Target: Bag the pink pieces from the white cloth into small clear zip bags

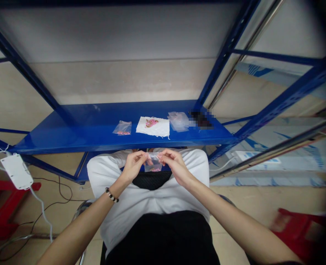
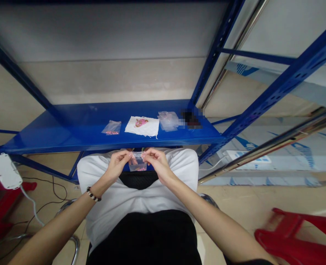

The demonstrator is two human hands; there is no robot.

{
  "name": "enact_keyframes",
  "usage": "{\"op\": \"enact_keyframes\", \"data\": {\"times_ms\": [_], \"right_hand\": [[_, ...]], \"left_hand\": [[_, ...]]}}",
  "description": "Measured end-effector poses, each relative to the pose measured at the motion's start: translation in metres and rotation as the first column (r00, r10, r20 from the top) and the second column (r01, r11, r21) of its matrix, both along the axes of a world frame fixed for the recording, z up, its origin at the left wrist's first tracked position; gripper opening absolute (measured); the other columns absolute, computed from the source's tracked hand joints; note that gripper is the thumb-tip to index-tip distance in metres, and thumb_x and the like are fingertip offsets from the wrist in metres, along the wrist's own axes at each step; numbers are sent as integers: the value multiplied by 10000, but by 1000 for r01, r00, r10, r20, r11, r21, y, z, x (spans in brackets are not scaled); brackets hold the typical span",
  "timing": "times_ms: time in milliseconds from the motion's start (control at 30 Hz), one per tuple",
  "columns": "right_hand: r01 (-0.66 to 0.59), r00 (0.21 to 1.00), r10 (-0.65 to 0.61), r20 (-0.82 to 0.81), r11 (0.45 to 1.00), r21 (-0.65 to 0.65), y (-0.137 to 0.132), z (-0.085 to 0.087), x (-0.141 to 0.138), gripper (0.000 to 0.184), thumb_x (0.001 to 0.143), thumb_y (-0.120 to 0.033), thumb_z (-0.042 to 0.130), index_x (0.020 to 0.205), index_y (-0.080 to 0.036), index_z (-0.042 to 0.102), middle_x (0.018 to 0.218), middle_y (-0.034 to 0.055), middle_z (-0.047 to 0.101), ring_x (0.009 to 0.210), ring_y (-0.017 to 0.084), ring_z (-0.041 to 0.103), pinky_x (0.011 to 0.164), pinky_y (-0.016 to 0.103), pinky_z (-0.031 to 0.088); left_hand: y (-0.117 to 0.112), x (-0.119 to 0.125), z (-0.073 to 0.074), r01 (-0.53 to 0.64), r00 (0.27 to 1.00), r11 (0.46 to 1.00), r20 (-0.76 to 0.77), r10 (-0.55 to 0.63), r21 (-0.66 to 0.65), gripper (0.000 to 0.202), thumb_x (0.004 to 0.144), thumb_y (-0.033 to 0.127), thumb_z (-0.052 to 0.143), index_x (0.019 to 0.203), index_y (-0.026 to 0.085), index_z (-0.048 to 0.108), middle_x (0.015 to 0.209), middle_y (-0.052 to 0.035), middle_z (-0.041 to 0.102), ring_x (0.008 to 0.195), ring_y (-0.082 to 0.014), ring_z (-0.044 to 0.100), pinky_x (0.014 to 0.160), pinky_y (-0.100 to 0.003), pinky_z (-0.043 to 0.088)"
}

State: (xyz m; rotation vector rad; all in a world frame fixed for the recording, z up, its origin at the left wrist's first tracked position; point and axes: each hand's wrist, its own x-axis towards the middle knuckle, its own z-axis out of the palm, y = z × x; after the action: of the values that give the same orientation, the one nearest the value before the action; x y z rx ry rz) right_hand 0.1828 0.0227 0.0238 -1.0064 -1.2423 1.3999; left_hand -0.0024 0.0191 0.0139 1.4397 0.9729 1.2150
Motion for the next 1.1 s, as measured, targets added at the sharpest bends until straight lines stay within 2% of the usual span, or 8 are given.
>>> {"op": "enact_keyframes", "data": {"times_ms": [433,733,933,1100], "right_hand": [[-33,999,33,-5,999,3,0,-1,-2,262,793,-427,718,772,-178,641,696,-9,610,632,119,511,615,249,396],[-162,987,162,22,987,0,-4,-3,-7,248,818,-414,706,790,-175,643,784,31,694,704,142,607,651,254,439],[-158,986,155,56,987,40,-4,-1,-6,260,815,-426,709,793,-173,655,740,33,697,661,146,606,615,259,445],[-144,989,143,40,989,22,-5,0,-8,265,803,-430,715,787,-170,663,741,47,711,674,160,627,624,269,457]], "left_hand": [[1,-3,4,-13,999,999,51,15,-42,296,857,431,653,799,146,705,755,-63,727,707,-161,656,714,-280,493],[-2,6,-7,44,997,996,61,-39,-76,311,814,437,700,800,128,720,759,-71,725,712,-176,666,717,-280,517],[-4,6,-6,61,996,996,74,-57,-60,300,816,428,701,796,129,714,752,-71,722,717,-183,670,729,-287,519],[-5,6,-5,74,994,994,86,-67,-84,304,806,431,710,813,128,726,767,-79,728,722,-194,676,716,-290,521]]}}
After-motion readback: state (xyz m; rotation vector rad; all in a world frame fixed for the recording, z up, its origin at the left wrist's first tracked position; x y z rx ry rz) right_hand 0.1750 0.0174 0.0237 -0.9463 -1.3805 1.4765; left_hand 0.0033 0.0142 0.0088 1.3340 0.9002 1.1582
